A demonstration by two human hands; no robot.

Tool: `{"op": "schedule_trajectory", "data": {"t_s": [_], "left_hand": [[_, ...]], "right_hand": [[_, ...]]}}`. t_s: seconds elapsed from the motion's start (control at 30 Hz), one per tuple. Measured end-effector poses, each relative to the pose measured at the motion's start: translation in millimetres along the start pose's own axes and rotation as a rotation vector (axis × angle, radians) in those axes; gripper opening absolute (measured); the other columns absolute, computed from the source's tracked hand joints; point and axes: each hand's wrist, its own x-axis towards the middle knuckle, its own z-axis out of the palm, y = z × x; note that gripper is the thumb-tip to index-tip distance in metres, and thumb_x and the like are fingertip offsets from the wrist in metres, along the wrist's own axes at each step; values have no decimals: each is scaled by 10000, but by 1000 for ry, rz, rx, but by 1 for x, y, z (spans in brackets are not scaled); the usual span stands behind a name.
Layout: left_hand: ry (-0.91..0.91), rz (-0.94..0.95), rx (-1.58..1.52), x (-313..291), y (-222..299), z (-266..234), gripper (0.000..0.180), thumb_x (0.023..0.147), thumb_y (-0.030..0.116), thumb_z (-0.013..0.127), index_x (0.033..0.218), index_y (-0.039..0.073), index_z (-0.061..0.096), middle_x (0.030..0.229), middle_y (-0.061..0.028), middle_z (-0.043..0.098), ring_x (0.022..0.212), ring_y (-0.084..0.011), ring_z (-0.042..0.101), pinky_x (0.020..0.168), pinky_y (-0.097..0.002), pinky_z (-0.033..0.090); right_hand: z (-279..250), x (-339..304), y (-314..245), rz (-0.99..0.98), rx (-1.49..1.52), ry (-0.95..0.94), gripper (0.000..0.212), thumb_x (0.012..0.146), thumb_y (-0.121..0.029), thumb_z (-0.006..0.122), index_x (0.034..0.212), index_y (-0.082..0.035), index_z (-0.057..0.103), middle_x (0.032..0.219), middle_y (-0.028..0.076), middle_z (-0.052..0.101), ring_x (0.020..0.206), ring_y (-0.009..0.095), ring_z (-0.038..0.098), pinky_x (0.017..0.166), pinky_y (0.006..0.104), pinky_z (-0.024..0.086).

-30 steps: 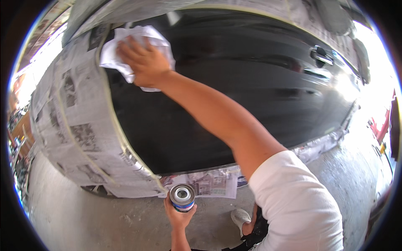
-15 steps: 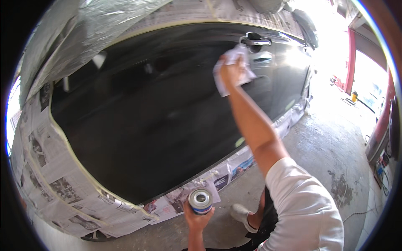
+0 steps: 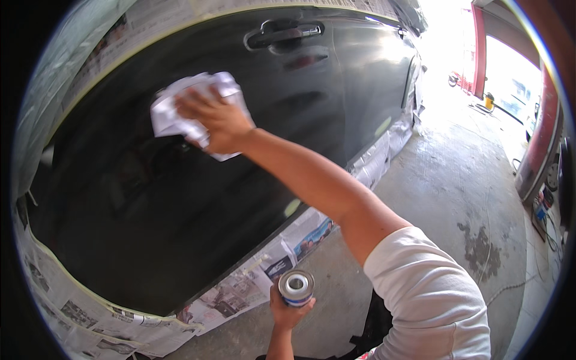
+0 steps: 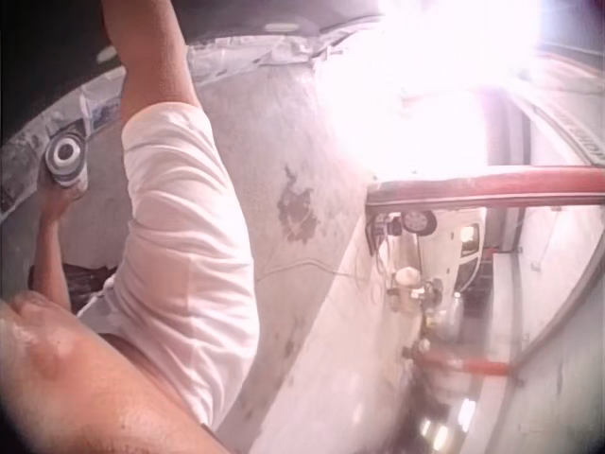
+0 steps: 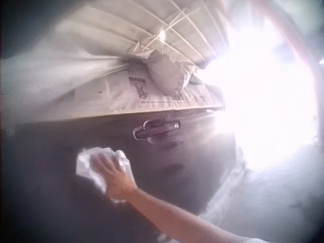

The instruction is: The person pours a liquid from a yellow can into a small container, then uses a white cloth to wipe the hood of a black car that is partially covered with newspaper. The person moves around the vehicle to clean different sections of the hood.

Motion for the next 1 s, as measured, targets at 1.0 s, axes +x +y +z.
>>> {"op": "schedule_trajectory", "data": {"t_s": [1.0], "left_hand": [[439, -232, 222, 104, 144, 282, 883, 590, 274, 1026, 1300, 15, 570, 1200, -133, 685, 1073, -242, 700, 979, -411, 552]], "right_hand": [[-109, -134, 416, 139, 135, 254, 647, 936, -197, 624, 1570, -187, 495, 1658, 34, 422, 1580, 231, 303, 1284, 569, 173]]}}
